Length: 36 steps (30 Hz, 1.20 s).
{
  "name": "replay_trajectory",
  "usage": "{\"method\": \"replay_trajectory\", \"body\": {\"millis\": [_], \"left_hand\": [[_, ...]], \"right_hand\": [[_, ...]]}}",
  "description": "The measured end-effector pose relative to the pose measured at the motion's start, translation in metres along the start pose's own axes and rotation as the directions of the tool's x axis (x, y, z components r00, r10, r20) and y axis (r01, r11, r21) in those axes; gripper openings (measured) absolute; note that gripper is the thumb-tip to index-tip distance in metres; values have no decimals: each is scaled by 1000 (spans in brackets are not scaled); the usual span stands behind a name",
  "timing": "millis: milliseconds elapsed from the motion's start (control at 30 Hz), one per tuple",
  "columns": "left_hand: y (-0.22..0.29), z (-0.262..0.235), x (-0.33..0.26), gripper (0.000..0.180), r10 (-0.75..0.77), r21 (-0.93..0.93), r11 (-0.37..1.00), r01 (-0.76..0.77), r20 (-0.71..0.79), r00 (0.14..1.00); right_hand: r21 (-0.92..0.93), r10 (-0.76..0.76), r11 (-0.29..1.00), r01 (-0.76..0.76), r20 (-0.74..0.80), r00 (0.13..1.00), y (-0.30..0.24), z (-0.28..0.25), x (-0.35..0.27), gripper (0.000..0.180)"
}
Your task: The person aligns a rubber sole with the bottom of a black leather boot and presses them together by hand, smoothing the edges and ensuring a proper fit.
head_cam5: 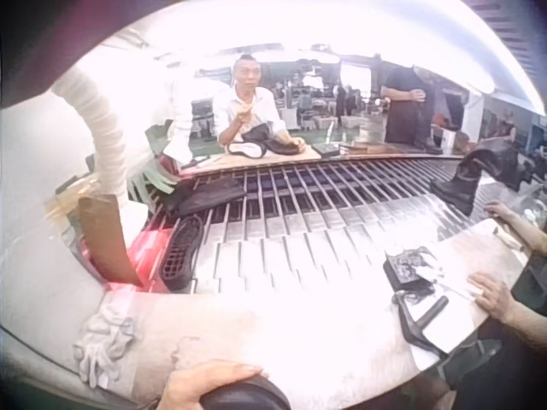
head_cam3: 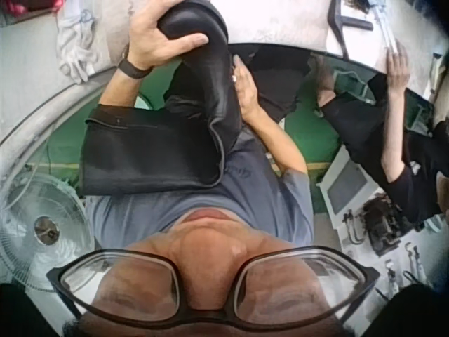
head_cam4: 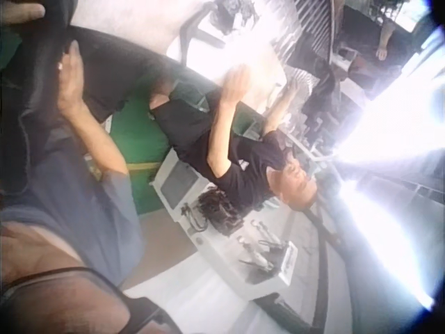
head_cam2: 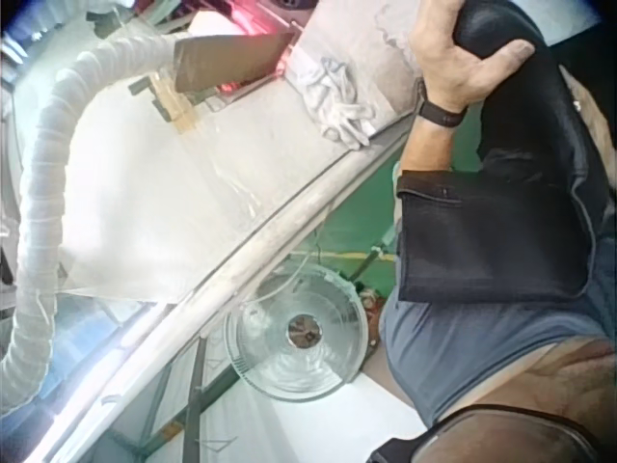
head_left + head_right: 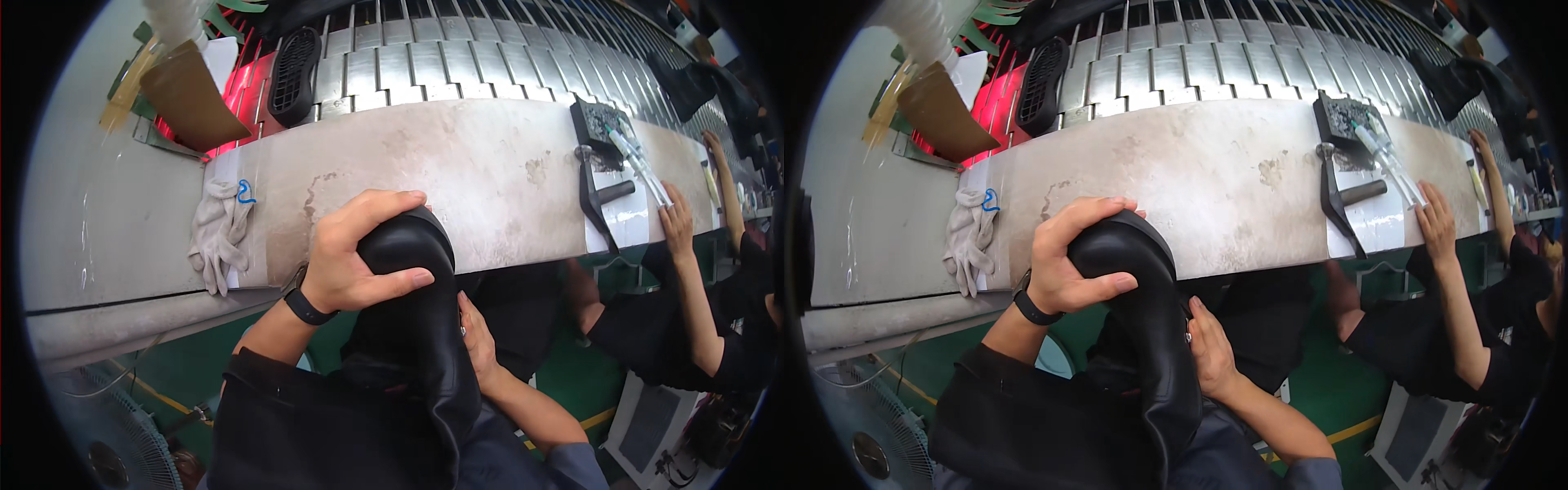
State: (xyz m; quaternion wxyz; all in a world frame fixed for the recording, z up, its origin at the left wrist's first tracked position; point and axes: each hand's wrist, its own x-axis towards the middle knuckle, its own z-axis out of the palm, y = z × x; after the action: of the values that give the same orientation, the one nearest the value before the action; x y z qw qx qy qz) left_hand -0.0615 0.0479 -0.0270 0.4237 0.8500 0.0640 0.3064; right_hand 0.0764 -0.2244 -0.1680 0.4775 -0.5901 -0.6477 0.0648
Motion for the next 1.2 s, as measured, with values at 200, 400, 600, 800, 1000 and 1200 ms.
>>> {"method": "replay_trajectory", "body": {"millis": [200, 400, 600, 800, 1000, 1200], "left_hand": [[16, -3, 13, 70, 6, 134, 991, -1, -41, 999], [33, -14, 59, 71, 109, 447, 864, -232, 283, 953], [26, -12, 64, 43, 159, 329, 904, -274, 337, 928], [24, -11, 59, 38, 168, 299, 922, -245, 262, 950], [-9, -15, 43, 30, 0, 207, 978, -33, 160, 987], [-52, -4, 1, 34, -475, -22, 877, 481, -199, 857]], "right_hand": [[24, -7, 1000, 9, -68, 998, -7, 0, 5, 61], [7, 74, 997, -74, -23, 997, -12, -10, 5, 51], [46, 35, 998, -34, -20, 999, -9, -8, 9, 58], [61, -57, 996, 59, -36, 998, -3, -3, 8, 65], [198, -24, 979, 35, -56, 998, -33, -36, 47, 84], [436, 485, 663, -608, 368, 793, -92, -135, 128, 85]]}}
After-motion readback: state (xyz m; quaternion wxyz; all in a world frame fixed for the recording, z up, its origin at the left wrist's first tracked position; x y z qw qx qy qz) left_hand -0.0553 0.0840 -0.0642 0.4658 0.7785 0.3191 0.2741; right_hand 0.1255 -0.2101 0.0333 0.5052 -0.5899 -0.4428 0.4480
